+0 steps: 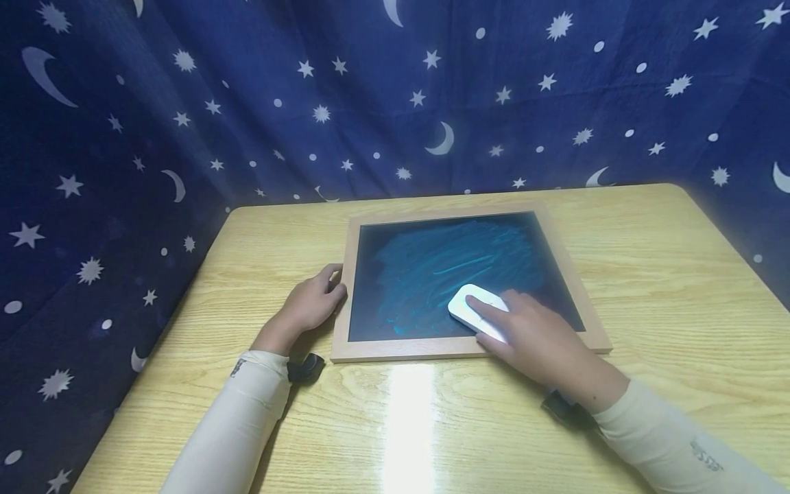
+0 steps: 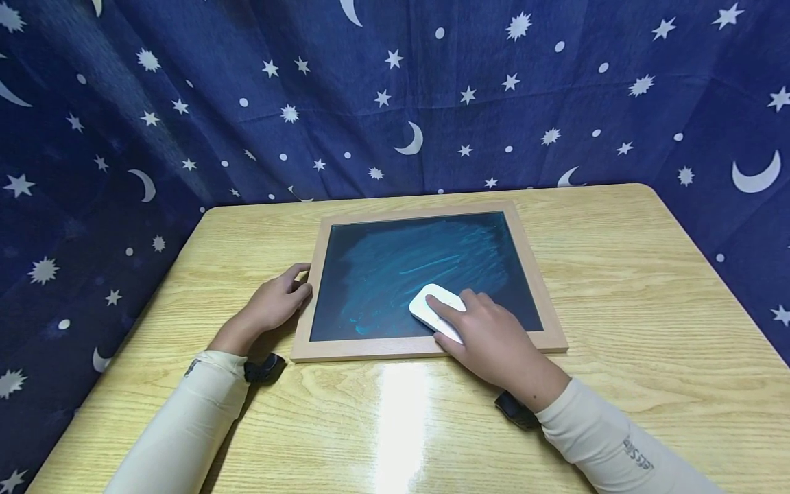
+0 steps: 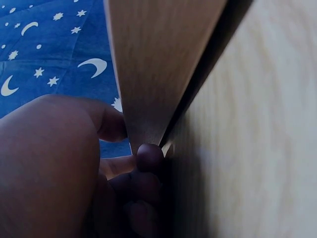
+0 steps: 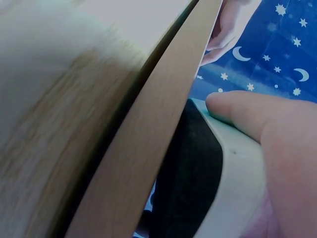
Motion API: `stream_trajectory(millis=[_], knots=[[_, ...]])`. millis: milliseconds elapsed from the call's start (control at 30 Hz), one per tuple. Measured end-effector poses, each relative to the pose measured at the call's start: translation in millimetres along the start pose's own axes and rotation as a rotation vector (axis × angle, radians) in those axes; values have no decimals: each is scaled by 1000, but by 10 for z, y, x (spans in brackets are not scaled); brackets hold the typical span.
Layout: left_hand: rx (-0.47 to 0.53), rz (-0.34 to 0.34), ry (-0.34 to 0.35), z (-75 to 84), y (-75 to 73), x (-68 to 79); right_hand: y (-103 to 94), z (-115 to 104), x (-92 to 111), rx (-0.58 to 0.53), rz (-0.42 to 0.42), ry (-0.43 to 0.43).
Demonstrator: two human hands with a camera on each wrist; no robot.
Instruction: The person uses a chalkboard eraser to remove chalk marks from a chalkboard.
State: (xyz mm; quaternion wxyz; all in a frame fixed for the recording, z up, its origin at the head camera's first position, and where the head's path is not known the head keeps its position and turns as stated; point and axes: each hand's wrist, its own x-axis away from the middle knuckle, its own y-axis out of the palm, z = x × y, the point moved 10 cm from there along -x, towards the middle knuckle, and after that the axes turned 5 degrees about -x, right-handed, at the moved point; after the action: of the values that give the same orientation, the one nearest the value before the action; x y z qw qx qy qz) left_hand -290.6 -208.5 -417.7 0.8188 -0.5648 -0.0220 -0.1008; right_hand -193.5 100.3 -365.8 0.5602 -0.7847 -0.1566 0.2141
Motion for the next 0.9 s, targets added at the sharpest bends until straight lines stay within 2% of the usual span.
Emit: stream_trajectory(millis=[300,900], knots=[[0,-2,-1,0,6,-5,-25,124,-22,17,-21,47],[6,-2,-4,-4,-3,6,-220,833,-41,-3,-66,238]])
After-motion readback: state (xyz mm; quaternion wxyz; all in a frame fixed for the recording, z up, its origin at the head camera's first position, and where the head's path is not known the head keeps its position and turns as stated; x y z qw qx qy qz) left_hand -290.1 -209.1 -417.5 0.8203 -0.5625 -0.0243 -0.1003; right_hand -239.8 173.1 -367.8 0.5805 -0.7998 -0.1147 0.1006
